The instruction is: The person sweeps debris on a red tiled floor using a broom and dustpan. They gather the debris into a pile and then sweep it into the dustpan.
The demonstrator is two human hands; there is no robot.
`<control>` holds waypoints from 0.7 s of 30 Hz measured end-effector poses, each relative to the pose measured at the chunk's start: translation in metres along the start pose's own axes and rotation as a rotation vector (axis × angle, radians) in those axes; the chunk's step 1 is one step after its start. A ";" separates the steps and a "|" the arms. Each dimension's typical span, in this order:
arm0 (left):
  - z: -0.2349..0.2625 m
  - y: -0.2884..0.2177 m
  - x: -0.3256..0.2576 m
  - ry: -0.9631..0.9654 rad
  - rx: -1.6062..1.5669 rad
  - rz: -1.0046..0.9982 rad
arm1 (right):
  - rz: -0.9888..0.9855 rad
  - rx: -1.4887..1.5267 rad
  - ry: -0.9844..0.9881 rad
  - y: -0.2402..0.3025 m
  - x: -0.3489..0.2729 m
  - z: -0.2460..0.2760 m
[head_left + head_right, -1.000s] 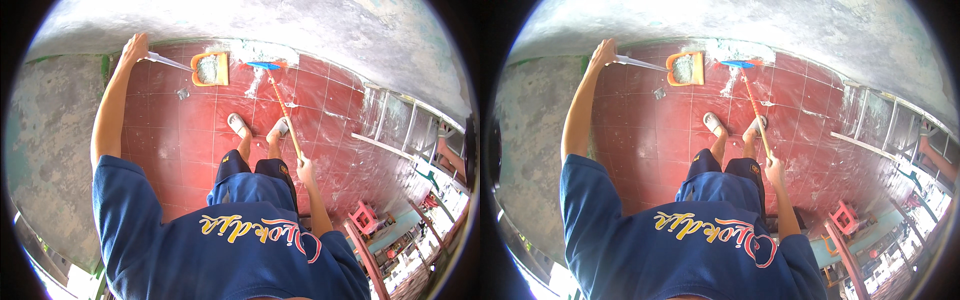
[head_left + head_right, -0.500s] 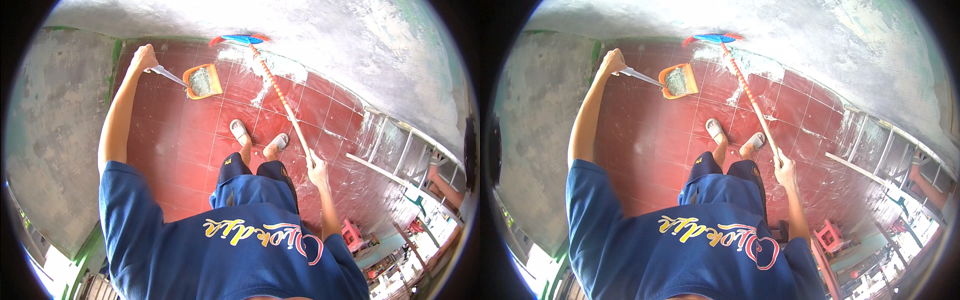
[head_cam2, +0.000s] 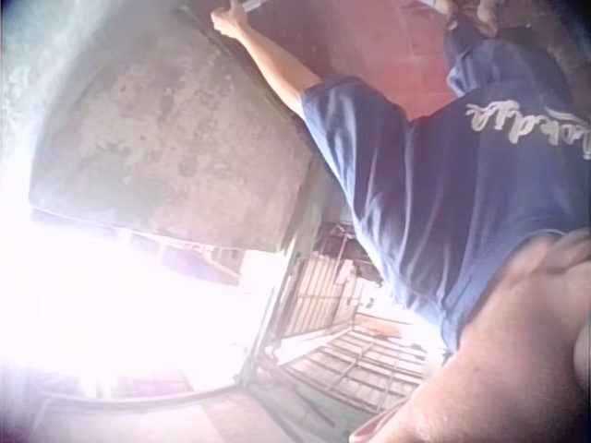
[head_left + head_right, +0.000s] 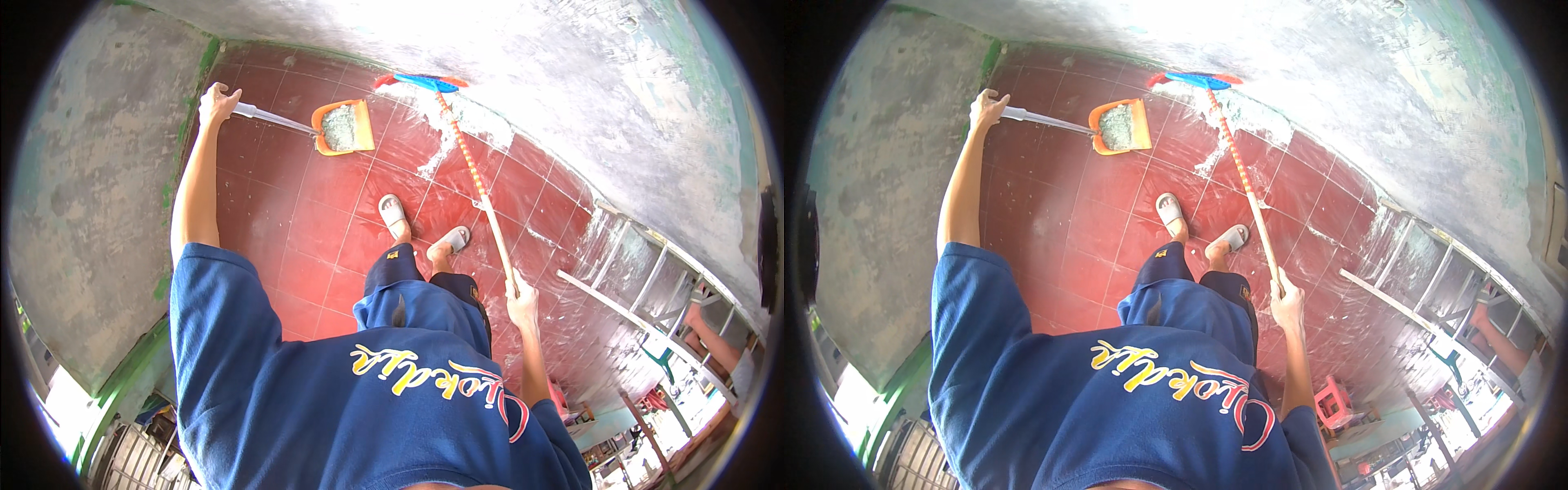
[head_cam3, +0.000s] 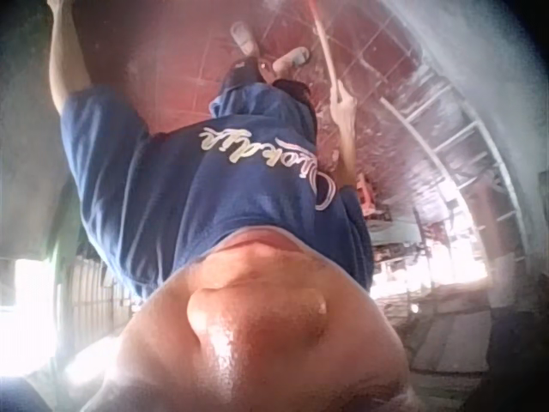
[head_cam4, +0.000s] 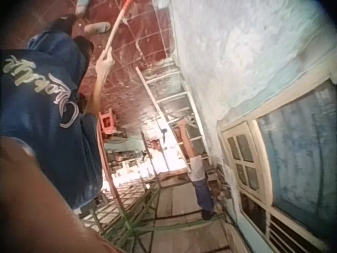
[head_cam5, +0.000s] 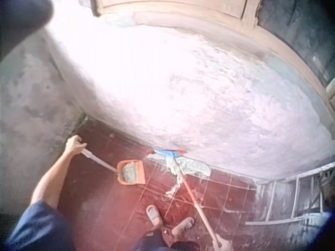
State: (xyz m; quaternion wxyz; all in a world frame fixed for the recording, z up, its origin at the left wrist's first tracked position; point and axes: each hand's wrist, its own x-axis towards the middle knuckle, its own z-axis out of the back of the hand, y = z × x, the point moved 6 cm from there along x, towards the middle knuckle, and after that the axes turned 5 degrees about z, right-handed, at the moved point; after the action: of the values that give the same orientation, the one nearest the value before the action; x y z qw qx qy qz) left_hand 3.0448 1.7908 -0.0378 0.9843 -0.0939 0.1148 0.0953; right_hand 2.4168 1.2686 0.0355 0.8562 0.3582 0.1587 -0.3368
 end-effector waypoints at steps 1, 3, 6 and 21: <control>-0.002 -0.001 -0.004 -0.001 -0.032 0.024 | -0.004 0.000 -0.004 0.001 0.000 0.001; 0.005 -0.003 -0.017 -0.049 -0.103 0.044 | -0.005 0.000 -0.008 0.006 -0.001 0.003; 0.025 -0.009 -0.034 -0.209 -0.220 0.035 | 0.054 0.052 0.001 -0.001 0.000 0.001; -0.241 -0.212 -0.380 1.146 -1.284 0.290 | -0.294 1.002 0.421 0.066 0.026 -0.085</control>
State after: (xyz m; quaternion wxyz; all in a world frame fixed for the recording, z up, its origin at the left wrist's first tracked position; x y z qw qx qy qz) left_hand 2.6762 1.4733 -0.1410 0.5101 -0.6485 0.5270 0.2040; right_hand 2.4784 1.3513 -0.0032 0.4750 0.7548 0.1951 -0.4080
